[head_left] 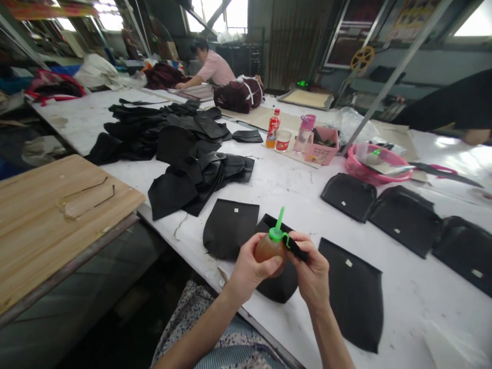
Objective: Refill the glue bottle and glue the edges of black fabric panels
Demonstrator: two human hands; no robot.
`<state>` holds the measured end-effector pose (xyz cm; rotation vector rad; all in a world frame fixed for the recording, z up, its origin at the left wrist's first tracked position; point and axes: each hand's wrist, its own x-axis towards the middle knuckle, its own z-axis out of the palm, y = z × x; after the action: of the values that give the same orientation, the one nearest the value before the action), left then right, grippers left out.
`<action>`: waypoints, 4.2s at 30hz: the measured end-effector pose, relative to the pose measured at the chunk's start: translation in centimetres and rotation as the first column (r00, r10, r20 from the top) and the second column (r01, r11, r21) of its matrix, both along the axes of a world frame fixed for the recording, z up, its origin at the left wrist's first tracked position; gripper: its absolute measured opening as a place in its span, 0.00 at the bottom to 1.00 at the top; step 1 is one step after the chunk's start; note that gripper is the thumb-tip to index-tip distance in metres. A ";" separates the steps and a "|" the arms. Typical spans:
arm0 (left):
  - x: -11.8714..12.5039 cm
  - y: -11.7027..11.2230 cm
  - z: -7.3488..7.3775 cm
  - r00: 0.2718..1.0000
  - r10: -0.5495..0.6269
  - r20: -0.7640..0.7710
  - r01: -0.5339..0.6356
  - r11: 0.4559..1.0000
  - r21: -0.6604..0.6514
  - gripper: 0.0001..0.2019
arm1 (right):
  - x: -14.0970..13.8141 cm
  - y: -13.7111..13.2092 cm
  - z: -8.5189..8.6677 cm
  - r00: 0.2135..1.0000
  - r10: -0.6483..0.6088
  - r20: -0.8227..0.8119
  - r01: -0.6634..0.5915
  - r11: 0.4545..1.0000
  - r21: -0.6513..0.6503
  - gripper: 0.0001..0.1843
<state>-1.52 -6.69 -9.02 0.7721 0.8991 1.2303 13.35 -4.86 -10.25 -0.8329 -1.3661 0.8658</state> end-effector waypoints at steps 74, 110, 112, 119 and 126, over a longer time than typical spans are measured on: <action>2.0 0.1 -2.5 0.917 0.036 -0.398 0.009 0.994 0.111 0.29 | 3.0 -1.3 -1.1 0.988 -0.117 0.099 0.138 0.961 -0.241 0.15; 3.0 0.0 -4.2 0.721 0.262 -0.641 -0.102 0.956 0.276 0.30 | 0.3 -3.4 0.5 0.909 -0.333 0.251 0.384 0.903 -0.194 0.06; 3.0 -0.1 -4.2 0.687 0.276 -0.672 -0.103 0.953 0.286 0.31 | 0.0 -3.2 0.4 0.900 -0.367 0.233 0.418 0.879 -0.228 0.12; 2.8 -0.3 -4.2 0.632 0.283 -0.722 -0.078 0.950 0.304 0.33 | -0.5 -2.9 0.4 0.875 -0.352 0.334 0.451 0.843 -0.292 0.19; 2.7 -0.4 -4.7 0.636 0.290 -0.715 -0.082 0.947 0.311 0.34 | -1.0 -2.6 0.6 0.875 -0.377 0.302 0.459 0.844 -0.276 0.14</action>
<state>1.22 -7.14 -13.73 1.4979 1.5585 1.2148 12.33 -7.47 -9.64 -1.4888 -1.1765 0.6725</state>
